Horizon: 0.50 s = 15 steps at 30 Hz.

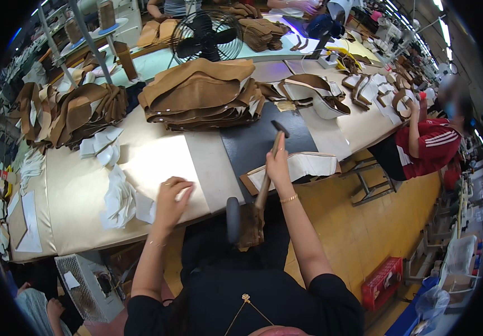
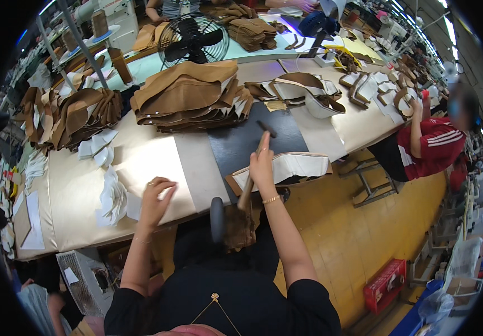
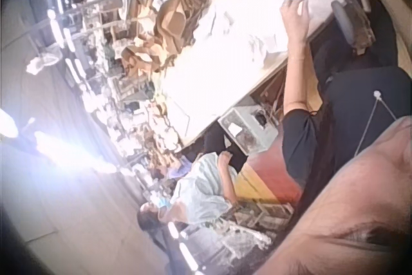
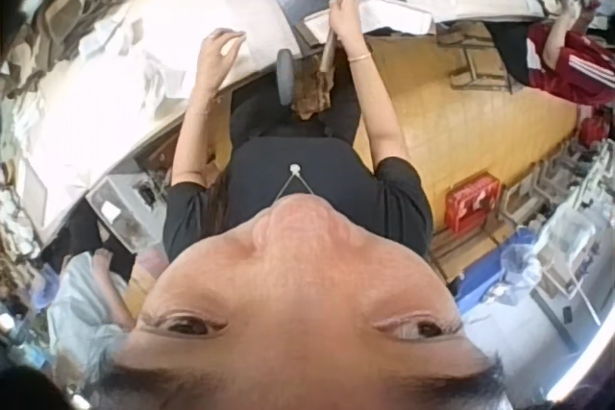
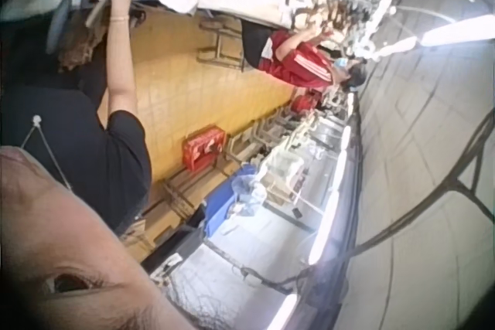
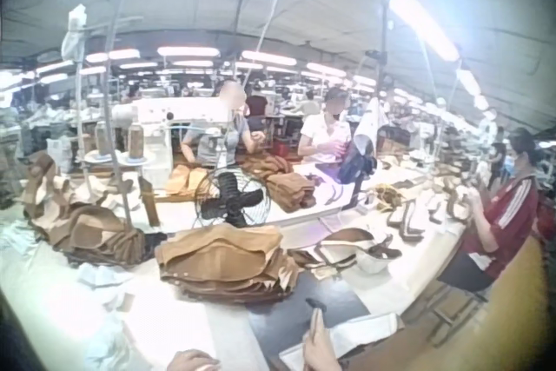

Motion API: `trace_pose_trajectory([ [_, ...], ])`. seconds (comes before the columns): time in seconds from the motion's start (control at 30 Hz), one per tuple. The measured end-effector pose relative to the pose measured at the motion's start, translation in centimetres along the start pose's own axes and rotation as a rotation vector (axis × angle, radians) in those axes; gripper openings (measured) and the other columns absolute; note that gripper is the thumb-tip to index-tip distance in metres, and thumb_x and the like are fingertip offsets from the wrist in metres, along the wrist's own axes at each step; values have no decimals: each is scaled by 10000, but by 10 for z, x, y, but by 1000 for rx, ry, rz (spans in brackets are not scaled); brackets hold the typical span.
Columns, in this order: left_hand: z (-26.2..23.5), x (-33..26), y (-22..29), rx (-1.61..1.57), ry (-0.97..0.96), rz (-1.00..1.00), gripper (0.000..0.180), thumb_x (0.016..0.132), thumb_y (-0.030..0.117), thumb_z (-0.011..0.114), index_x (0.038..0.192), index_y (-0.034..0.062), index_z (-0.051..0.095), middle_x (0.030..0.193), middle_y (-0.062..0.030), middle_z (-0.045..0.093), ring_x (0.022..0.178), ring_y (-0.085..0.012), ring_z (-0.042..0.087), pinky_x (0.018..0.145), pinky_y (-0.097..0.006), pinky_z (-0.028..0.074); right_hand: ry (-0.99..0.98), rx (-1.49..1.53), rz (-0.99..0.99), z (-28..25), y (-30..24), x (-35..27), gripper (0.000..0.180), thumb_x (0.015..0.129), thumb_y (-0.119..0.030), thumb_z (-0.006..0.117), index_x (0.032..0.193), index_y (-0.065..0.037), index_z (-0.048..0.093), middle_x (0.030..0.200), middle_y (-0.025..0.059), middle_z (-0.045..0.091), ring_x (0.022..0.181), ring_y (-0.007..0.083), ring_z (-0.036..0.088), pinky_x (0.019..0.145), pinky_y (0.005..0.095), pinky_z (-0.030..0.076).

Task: The person repeatedly picks up a brown leather piece and a white insert, aligns them, and uses a wooden mallet to tap the insert into place. The person then places the assembled unit on a stack and repeats the process with new pieces.

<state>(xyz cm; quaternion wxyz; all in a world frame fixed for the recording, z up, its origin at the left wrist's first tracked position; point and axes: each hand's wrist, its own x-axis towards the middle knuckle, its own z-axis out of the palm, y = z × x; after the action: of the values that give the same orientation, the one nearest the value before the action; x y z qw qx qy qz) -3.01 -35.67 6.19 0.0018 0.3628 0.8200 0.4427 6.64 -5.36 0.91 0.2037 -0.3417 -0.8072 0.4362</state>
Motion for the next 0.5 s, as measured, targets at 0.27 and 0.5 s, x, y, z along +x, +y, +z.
trace_pose_trajectory([
  [0.27,-180,-97,-83,421,607,-336,133,946,104,622,1018,14,687,947,-77,656,864,-179,593,780,-306,457,106,-147,-207,39,-1,1,628,976,-198,556,1518,-23,291,1446,293,345,1307,430,379,1115,472,296],
  [0.5,-252,-151,-140,540,828,-527,213,949,198,638,1061,40,727,1003,-71,672,870,-170,620,753,-308,473,-278,-25,-500,62,-71,-98,430,954,-120,590,1373,-46,528,1469,183,373,1305,342,429,1079,405,373],
])
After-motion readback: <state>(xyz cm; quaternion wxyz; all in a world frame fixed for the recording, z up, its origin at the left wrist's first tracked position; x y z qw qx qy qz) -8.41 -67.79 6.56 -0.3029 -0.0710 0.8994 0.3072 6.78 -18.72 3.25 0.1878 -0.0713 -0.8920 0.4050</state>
